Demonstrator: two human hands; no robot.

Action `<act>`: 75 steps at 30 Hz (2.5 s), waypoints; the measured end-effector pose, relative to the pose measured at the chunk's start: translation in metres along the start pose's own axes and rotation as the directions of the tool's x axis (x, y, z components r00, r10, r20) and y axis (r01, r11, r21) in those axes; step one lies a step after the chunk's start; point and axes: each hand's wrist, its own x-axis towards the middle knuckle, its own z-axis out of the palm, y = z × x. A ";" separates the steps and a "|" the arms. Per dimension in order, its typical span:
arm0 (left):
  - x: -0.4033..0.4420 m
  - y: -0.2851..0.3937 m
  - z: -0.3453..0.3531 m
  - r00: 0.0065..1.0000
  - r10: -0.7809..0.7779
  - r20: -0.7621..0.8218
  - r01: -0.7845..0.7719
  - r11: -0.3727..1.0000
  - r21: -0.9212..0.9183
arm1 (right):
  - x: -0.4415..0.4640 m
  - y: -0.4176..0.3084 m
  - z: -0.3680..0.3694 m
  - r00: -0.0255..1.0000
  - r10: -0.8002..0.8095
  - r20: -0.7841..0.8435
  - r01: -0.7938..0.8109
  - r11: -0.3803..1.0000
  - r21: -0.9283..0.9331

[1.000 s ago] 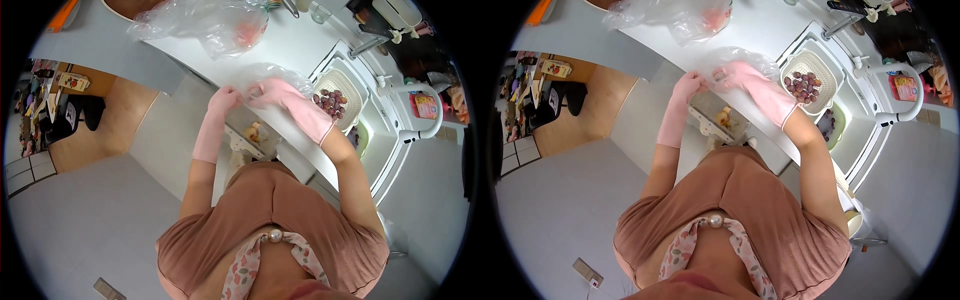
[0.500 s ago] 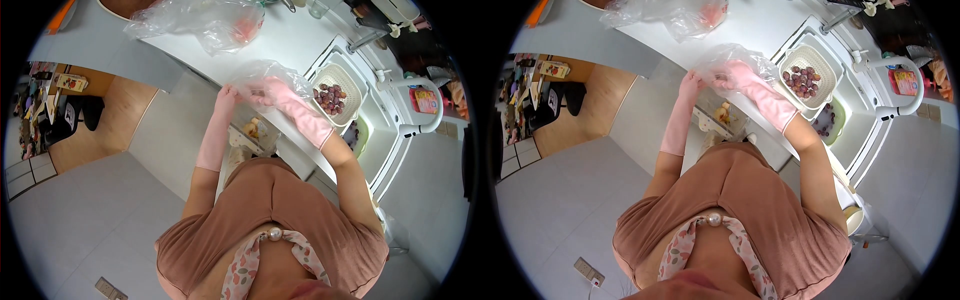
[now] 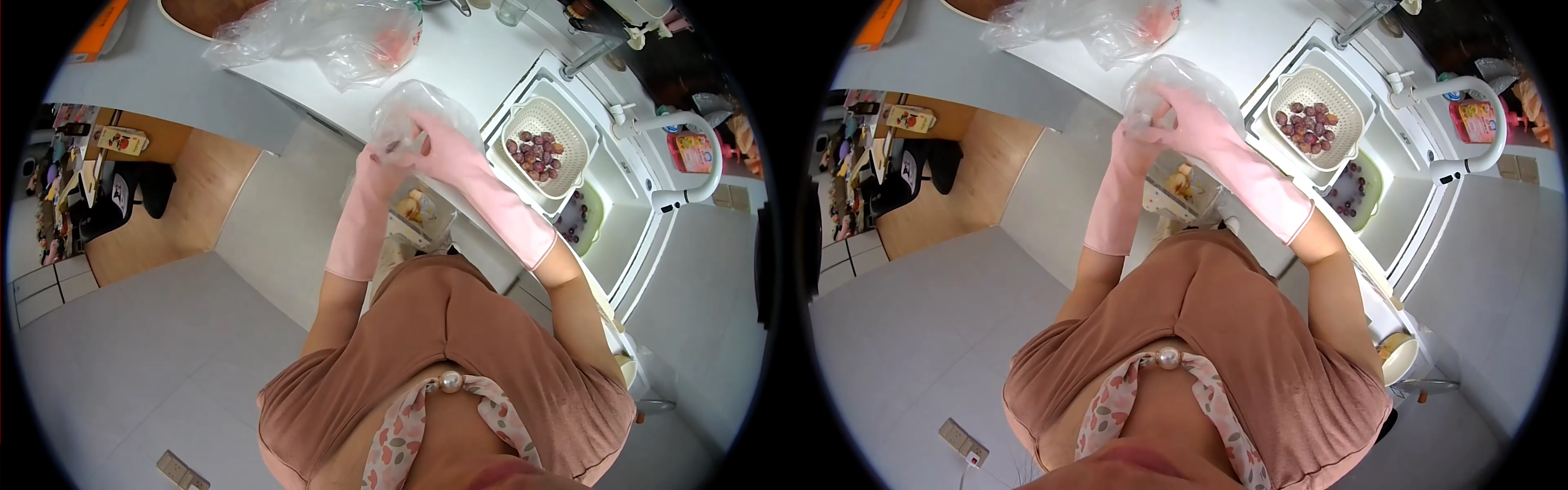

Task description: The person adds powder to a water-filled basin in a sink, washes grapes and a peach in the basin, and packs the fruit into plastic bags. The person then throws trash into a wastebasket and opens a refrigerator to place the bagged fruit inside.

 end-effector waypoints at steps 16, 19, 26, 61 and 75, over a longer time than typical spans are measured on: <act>0.003 0.003 -0.007 0.947 -0.168 0.275 0.280 0.007 -0.960 | -0.018 0.052 -0.036 0.963 0.245 0.113 -0.246 0.623 0.743; -0.004 0.031 -0.012 0.926 -0.277 0.258 0.281 0.044 -0.959 | -0.019 0.054 -0.042 0.944 0.262 0.201 -0.297 0.405 0.865; -0.019 0.045 -0.002 0.882 -0.305 0.360 0.426 0.188 -0.885 | -0.023 0.059 -0.045 0.938 0.204 0.281 -0.331 0.282 0.900; -0.004 0.036 -0.011 0.873 -0.403 0.274 0.476 0.582 -0.660 | -0.007 0.022 -0.021 0.999 -0.028 0.032 0.017 0.950 0.310; -0.007 0.066 -0.034 0.953 -0.282 0.112 0.303 0.858 -0.414 | -0.035 -0.021 -0.027 0.975 0.218 0.040 -0.209 0.847 0.488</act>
